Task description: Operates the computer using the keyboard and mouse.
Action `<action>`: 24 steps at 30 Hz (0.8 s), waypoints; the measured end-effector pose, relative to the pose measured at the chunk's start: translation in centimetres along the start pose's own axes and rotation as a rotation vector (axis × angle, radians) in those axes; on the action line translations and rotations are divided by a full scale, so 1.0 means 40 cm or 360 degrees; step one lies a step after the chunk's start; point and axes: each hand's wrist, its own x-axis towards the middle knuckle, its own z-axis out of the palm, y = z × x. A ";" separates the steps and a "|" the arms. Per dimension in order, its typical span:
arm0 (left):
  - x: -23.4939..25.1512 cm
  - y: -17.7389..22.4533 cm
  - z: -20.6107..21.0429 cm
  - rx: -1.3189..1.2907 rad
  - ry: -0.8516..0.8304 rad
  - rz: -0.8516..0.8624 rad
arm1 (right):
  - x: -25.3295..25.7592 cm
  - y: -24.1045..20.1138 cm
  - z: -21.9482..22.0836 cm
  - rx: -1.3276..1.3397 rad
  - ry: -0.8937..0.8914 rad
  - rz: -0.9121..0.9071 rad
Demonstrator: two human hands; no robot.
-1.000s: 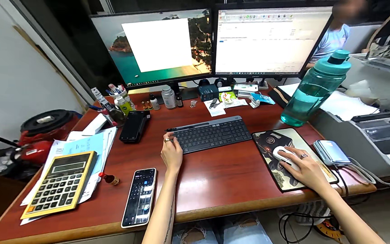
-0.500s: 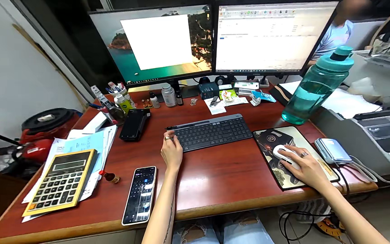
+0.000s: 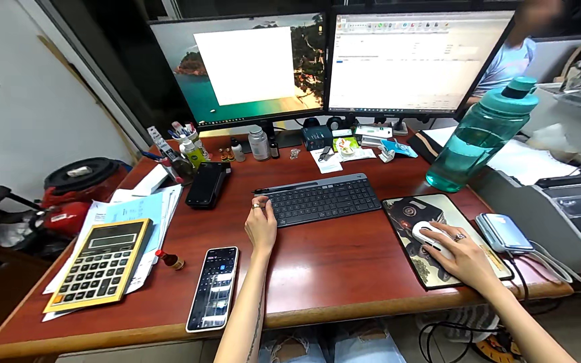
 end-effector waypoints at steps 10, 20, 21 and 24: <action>0.001 0.010 -0.006 0.0170 0.0084 -0.0023 | -0.001 -0.001 0.000 0.0008 -0.0015 0.0004; 0.004 0.009 -0.007 -0.0088 0.0102 -0.0158 | 0.000 -0.001 0.000 -0.0002 0.0000 -0.0002; 0.005 0.009 -0.007 -0.0120 0.0123 -0.0160 | 0.000 0.000 0.000 0.0001 0.0006 -0.0002; 0.007 0.007 -0.008 -0.0158 0.0170 -0.0158 | -0.001 -0.001 -0.002 0.0001 0.0031 -0.0005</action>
